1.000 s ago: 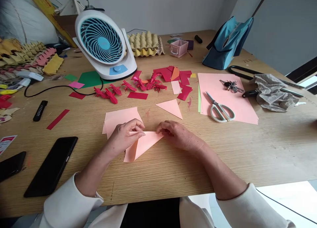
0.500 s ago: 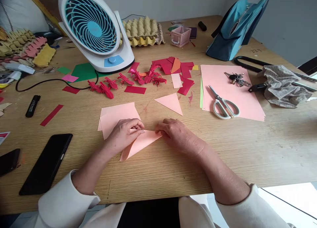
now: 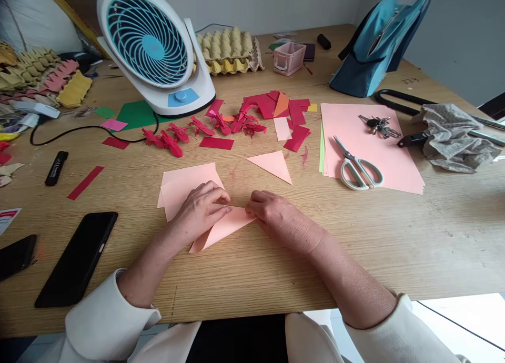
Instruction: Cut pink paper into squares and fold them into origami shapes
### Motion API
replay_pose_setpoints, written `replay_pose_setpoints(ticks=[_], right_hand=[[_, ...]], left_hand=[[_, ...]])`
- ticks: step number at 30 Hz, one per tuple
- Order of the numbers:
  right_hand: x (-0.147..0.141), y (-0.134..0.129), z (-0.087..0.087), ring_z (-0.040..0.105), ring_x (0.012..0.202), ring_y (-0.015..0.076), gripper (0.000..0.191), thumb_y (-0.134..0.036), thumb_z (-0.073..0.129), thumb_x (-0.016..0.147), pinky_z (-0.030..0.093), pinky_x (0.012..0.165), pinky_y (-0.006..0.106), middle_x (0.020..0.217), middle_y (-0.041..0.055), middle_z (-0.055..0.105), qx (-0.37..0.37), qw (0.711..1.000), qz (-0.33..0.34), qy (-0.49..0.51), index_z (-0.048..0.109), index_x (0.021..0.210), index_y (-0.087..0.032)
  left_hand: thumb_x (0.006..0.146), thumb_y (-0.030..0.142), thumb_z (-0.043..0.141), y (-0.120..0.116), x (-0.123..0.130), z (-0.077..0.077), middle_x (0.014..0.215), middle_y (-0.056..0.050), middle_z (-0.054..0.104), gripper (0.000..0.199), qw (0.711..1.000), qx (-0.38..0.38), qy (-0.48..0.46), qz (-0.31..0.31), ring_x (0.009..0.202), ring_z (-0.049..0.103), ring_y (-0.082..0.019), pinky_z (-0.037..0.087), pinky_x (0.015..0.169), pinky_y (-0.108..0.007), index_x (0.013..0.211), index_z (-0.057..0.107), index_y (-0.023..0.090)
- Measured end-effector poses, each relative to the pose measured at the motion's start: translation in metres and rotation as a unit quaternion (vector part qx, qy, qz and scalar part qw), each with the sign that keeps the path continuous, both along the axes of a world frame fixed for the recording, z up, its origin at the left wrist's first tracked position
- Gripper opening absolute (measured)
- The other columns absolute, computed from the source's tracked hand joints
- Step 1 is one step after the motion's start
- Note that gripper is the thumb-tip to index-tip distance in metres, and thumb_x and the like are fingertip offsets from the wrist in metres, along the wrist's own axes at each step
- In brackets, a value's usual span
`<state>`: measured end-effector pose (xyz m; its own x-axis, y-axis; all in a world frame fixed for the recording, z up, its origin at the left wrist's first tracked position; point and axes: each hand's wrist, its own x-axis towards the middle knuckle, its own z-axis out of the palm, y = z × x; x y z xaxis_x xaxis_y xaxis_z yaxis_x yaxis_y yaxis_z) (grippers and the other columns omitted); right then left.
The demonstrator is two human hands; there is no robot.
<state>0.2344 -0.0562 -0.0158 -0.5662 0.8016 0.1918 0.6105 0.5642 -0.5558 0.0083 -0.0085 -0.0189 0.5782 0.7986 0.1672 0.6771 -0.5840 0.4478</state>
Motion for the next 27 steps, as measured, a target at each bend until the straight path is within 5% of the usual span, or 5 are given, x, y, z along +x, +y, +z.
replay_pose_setpoints(ticks=[5,9,13,27], right_hand=[[0.001,0.001,-0.001,0.053,0.075,0.0144,0.020,-0.004,0.048,0.090,0.041,0.068,0.026,0.086,0.0047,0.055,0.001,1.000,0.004,0.013,0.060,0.081,-0.016],[0.001,0.002,-0.001,0.052,0.074,0.0143,0.021,-0.002,0.048,0.088,0.040,0.067,0.026,0.084,0.0042,0.054,0.009,1.000,0.006,0.004,0.058,0.078,-0.016],[0.000,0.002,0.000,0.051,0.074,0.0145,0.020,0.000,0.047,0.088,0.040,0.068,0.026,0.084,0.0046,0.054,0.012,1.000,0.005,-0.009,0.057,0.079,-0.016],[-0.002,-0.001,0.002,0.052,0.079,0.0167,0.021,-0.008,0.045,0.093,0.045,0.072,0.029,0.091,0.0076,0.053,0.004,0.998,0.005,-0.057,0.065,0.092,-0.017]], left_hand=[[0.088,0.015,0.056,-0.018,0.002,0.013,0.084,-0.002,0.064,0.011,0.999,0.012,-0.037,-0.017,0.082,0.059,-0.017,0.047,0.074,-0.032,0.082,0.063,0.020],[0.092,0.013,0.050,-0.054,-0.001,0.017,0.105,-0.006,0.069,0.021,0.991,0.117,-0.006,-0.061,0.100,0.061,-0.021,0.047,0.089,-0.039,0.108,0.062,0.020],[0.091,0.012,0.050,-0.077,-0.007,0.005,0.122,-0.010,0.066,0.034,0.980,0.177,0.046,-0.085,0.115,0.059,-0.025,0.047,0.098,-0.042,0.125,0.056,0.016],[0.092,0.012,0.048,-0.077,-0.010,-0.012,0.133,-0.009,0.060,0.045,0.977,0.172,0.095,-0.078,0.123,0.053,-0.024,0.046,0.102,-0.041,0.137,0.048,0.017]])
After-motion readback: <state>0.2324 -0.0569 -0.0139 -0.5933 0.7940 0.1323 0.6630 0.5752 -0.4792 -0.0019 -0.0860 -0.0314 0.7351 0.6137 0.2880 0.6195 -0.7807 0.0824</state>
